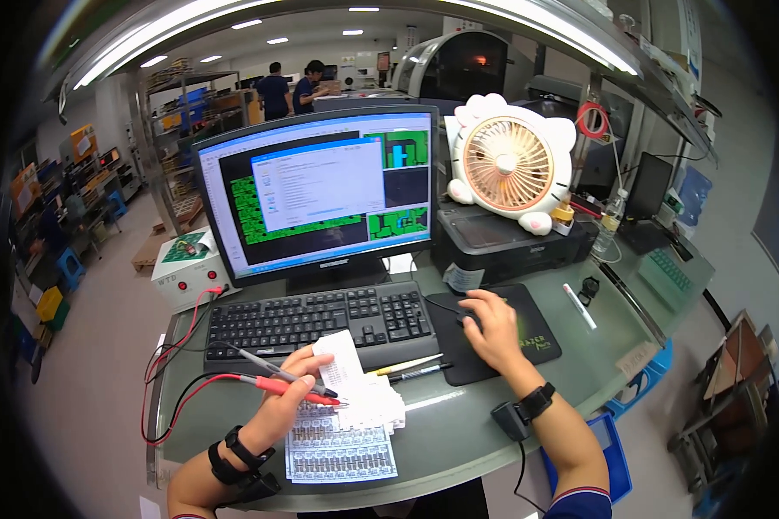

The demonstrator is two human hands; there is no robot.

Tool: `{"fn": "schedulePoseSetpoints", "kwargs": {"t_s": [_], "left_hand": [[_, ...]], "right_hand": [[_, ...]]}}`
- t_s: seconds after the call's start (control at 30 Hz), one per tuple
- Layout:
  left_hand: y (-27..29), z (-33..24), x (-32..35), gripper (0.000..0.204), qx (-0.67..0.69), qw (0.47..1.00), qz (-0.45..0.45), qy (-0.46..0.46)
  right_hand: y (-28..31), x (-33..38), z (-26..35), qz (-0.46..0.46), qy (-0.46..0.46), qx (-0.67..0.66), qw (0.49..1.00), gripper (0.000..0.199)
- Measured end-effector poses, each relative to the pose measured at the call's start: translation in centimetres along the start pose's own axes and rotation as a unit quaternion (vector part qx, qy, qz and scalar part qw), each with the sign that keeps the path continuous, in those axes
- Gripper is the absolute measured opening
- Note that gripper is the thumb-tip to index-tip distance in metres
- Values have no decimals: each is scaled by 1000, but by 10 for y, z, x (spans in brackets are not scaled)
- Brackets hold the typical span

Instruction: Inspect, organize, and test a stack of printed circuit boards at an assembly workbench.

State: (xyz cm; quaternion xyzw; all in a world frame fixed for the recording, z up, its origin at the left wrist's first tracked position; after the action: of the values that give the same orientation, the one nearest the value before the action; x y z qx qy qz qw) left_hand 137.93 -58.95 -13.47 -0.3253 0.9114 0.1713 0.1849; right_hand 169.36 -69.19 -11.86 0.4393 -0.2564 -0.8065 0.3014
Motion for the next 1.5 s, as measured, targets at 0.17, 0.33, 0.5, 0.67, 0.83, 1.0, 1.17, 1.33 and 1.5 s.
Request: {"fn": "schedulePoseSetpoints", "kwargs": {"t_s": [0.17,0.33,0.5,0.67,0.83,1.0,1.17,1.33,1.5], "left_hand": [[-1,3,1,40,25,1000,-5,5],[0,5,1,41,31,999,-8,5],[0,2,1,44,19,1000,-15,-4],[0,1,0,42,17,1000,-9,1],[-1,1,0,43,18,1000,-7,7],[1,0,0,42,4,1000,-10,-10],[0,4,1,41,19,1000,0,4],[1,-1,0,40,-9,1000,-3,-7],[0,-1,0,40,11,1000,-4,-6]], "right_hand": [[-44,-9,50,90,101,23,991,37],[-68,-10,67,109,108,55,987,41],[-72,-8,69,118,116,95,982,42],[-65,-13,64,127,109,92,982,41],[-68,-12,62,131,108,99,981,40],[-76,-22,60,125,92,126,980,35],[-79,-26,77,112,115,91,983,37],[-91,-21,88,132,136,85,978,42],[-58,-29,43,94,45,25,994,38]]}}
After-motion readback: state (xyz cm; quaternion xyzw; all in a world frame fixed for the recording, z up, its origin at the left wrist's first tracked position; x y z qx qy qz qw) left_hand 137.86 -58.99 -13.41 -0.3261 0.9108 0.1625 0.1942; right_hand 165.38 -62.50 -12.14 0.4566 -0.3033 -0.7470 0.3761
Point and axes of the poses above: each hand's wrist, its own x-axis away from the middle knuckle, its own y-axis out of the back of the hand, z = x × y, the point moved 10 cm from there along -x, towards the middle knuckle, and after that the axes turned 12 degrees about -y, right-handed, at the moved point
